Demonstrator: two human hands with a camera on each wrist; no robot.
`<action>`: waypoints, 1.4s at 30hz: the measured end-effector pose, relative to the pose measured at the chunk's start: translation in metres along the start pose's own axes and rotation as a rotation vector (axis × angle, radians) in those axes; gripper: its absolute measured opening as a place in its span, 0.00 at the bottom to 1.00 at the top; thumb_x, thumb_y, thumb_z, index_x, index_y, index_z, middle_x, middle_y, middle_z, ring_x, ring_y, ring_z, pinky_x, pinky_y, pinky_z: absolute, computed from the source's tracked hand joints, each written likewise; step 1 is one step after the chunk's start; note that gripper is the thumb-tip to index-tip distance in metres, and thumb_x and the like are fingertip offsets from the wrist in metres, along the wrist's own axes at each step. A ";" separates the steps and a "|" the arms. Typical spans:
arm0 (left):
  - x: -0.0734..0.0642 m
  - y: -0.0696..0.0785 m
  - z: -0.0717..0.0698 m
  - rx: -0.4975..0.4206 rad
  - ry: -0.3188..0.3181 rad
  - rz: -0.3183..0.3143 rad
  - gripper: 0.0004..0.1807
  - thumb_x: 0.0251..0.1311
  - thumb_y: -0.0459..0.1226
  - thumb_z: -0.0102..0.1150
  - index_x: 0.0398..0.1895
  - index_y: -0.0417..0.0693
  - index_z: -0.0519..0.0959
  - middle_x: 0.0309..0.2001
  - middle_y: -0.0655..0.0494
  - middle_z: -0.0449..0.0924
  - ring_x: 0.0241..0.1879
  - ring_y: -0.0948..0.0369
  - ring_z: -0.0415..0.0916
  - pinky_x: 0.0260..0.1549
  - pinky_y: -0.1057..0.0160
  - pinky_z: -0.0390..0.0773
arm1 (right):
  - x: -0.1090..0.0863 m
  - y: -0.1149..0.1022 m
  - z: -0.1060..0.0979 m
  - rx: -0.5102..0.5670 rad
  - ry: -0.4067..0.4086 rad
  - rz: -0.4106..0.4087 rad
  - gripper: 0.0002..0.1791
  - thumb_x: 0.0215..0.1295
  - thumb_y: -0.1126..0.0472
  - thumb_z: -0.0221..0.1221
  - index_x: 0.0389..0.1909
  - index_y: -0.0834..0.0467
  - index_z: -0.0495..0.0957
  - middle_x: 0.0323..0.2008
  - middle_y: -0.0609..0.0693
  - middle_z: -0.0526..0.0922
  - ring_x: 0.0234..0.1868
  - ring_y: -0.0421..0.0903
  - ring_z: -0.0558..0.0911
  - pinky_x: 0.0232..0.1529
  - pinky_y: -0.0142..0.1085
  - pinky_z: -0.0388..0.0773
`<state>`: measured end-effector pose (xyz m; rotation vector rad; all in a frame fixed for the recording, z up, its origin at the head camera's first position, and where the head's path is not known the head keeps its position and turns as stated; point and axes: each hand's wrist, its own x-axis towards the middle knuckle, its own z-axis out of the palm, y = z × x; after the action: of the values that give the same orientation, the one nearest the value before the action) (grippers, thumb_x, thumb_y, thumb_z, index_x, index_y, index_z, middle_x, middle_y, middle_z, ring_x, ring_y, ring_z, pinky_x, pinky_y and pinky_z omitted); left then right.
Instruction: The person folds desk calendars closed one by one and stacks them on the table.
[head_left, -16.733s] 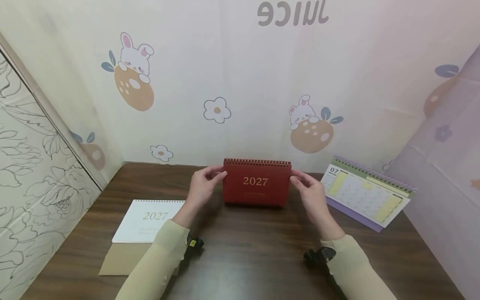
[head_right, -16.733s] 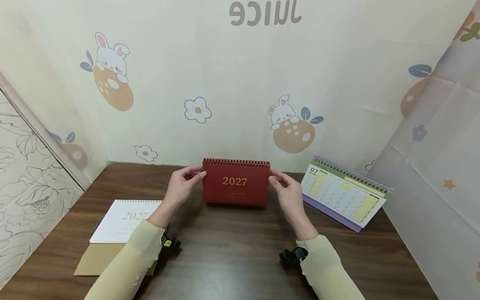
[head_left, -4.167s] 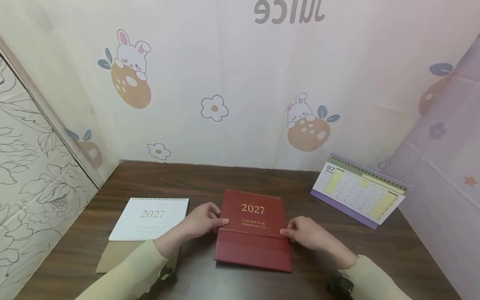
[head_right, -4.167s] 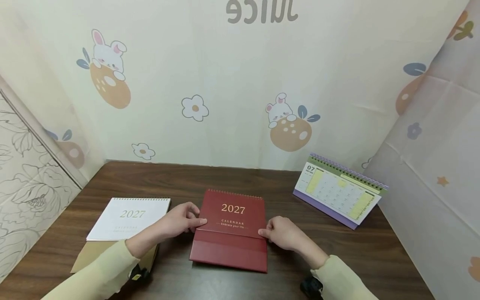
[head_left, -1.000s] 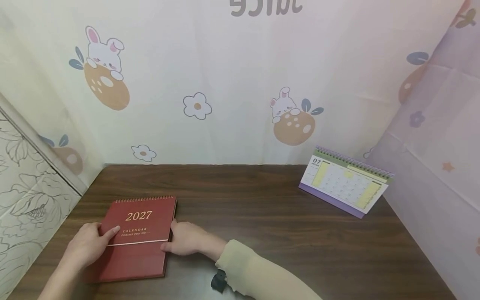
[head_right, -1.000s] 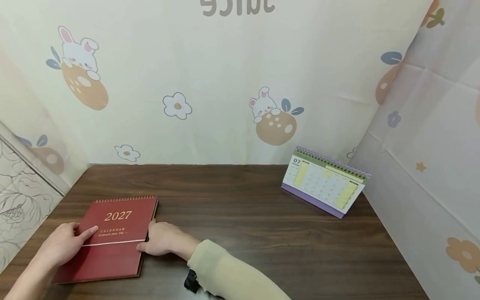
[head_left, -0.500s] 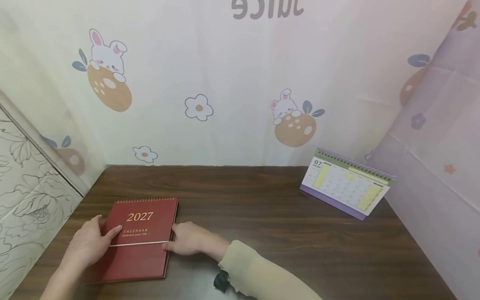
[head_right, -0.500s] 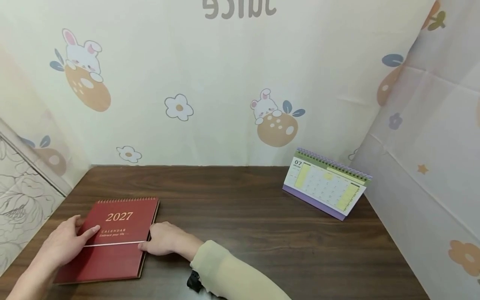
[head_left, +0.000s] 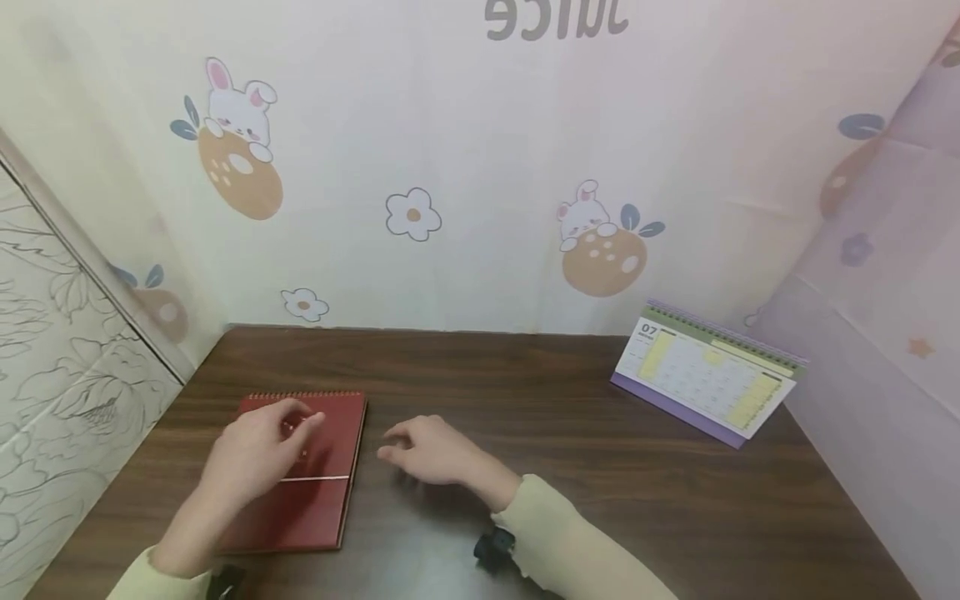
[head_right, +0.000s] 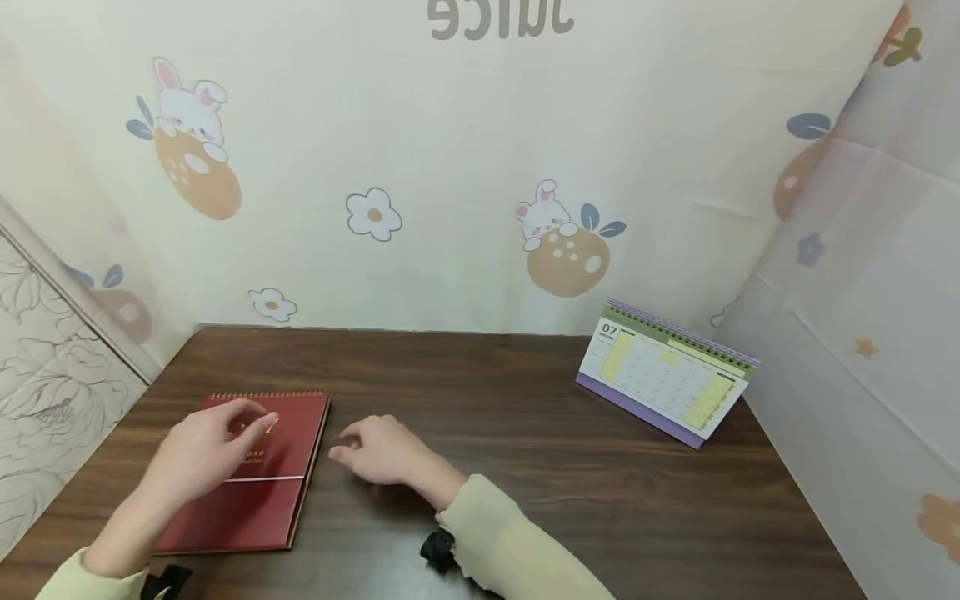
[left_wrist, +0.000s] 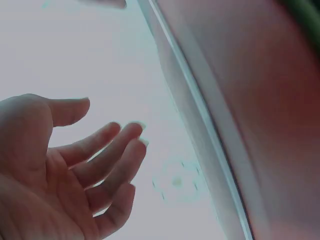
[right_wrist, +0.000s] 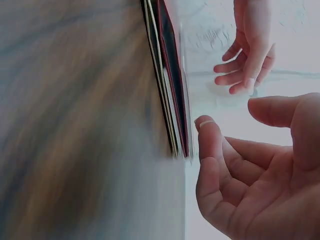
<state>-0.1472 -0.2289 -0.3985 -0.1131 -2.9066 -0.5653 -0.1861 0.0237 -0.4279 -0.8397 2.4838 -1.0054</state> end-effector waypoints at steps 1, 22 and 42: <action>0.003 0.007 0.003 -0.009 -0.013 0.014 0.16 0.67 0.55 0.58 0.41 0.55 0.84 0.24 0.63 0.78 0.25 0.61 0.74 0.24 0.55 0.72 | -0.003 0.004 -0.005 0.002 0.007 0.000 0.22 0.73 0.50 0.57 0.58 0.61 0.80 0.29 0.40 0.83 0.23 0.34 0.78 0.41 0.31 0.76; 0.075 0.127 0.075 -0.226 -0.346 0.301 0.14 0.67 0.54 0.58 0.40 0.57 0.83 0.31 0.69 0.78 0.31 0.66 0.75 0.36 0.60 0.76 | -0.151 0.122 -0.110 0.076 0.311 0.278 0.20 0.74 0.52 0.57 0.54 0.63 0.80 0.35 0.47 0.86 0.34 0.42 0.83 0.37 0.39 0.79; 0.128 0.250 0.133 -0.535 -0.296 0.306 0.21 0.70 0.55 0.55 0.55 0.52 0.79 0.46 0.63 0.81 0.44 0.66 0.76 0.45 0.64 0.76 | -0.247 0.167 -0.167 -0.033 0.986 0.617 0.18 0.75 0.48 0.53 0.45 0.57 0.84 0.27 0.36 0.84 0.33 0.30 0.76 0.32 0.32 0.67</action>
<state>-0.2670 0.0575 -0.4051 -0.7516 -2.8292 -1.3415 -0.1450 0.3631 -0.4108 0.5996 3.1705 -1.3077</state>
